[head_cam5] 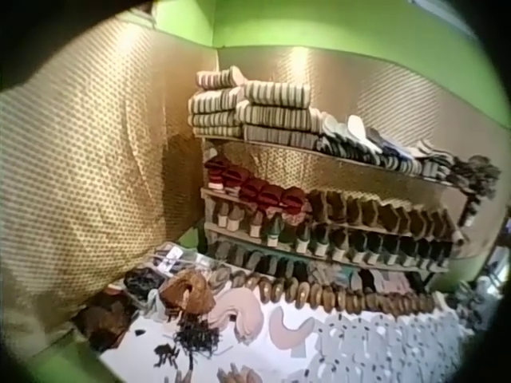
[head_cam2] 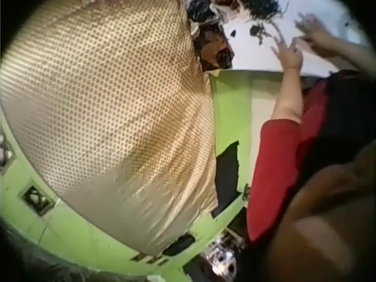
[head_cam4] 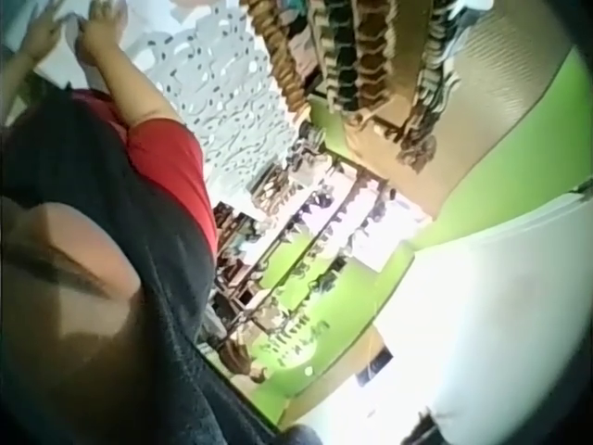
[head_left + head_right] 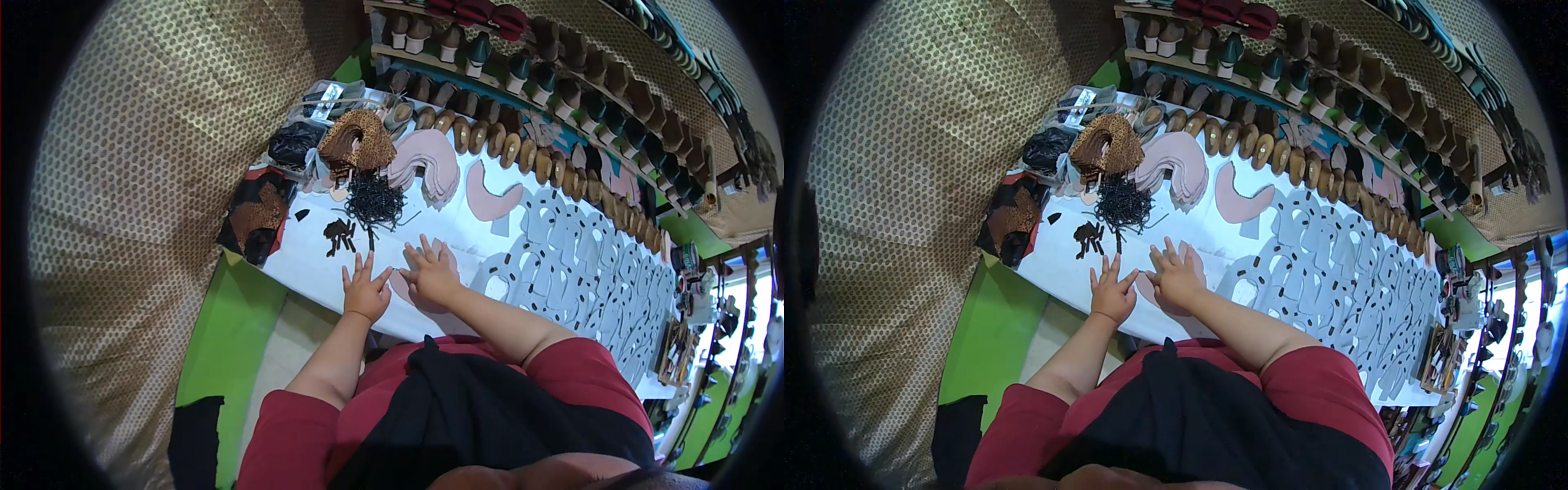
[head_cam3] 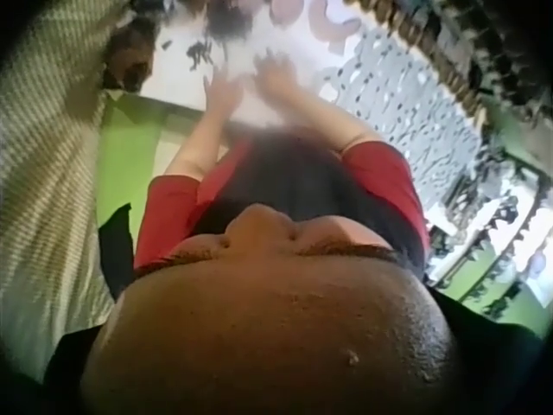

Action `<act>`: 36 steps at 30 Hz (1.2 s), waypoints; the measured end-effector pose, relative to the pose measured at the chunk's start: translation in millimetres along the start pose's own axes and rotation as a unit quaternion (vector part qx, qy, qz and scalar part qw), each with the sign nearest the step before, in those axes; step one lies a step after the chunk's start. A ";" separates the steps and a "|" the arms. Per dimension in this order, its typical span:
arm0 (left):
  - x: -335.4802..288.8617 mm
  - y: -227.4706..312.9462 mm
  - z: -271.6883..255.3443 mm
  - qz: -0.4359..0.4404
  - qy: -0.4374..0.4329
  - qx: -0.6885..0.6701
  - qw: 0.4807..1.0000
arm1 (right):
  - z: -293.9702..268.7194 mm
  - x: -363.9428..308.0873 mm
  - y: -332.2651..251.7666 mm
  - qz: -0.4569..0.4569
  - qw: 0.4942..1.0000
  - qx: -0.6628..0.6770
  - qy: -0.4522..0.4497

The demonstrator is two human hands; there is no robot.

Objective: Inspect and sort cut leather components for shoe manufacturing at a workbench.

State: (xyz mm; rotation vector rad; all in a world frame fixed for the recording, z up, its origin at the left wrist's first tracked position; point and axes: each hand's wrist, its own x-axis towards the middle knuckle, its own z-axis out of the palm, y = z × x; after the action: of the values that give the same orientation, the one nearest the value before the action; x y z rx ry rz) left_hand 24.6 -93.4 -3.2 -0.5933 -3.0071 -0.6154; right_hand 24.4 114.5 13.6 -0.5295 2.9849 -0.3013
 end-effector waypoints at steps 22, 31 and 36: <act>-5.6 -4.1 -2.3 0.030 -0.030 0.023 0.999 | -8.7 -91.4 66.9 0.228 0.967 0.085 0.072; -16.1 -10.7 12.6 0.202 -0.070 0.023 0.977 | 6.5 -103.3 50.4 0.195 0.975 0.059 0.086; -7.9 0.4 9.6 0.223 -0.093 0.025 0.970 | 24.3 -102.6 58.7 0.180 0.976 0.039 0.118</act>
State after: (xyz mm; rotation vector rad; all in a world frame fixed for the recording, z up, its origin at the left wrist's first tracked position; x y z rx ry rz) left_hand 32.6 -92.3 -12.6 -1.3363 -2.8778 -0.4749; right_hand 104.1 200.0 -16.4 0.0656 3.1956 -0.4747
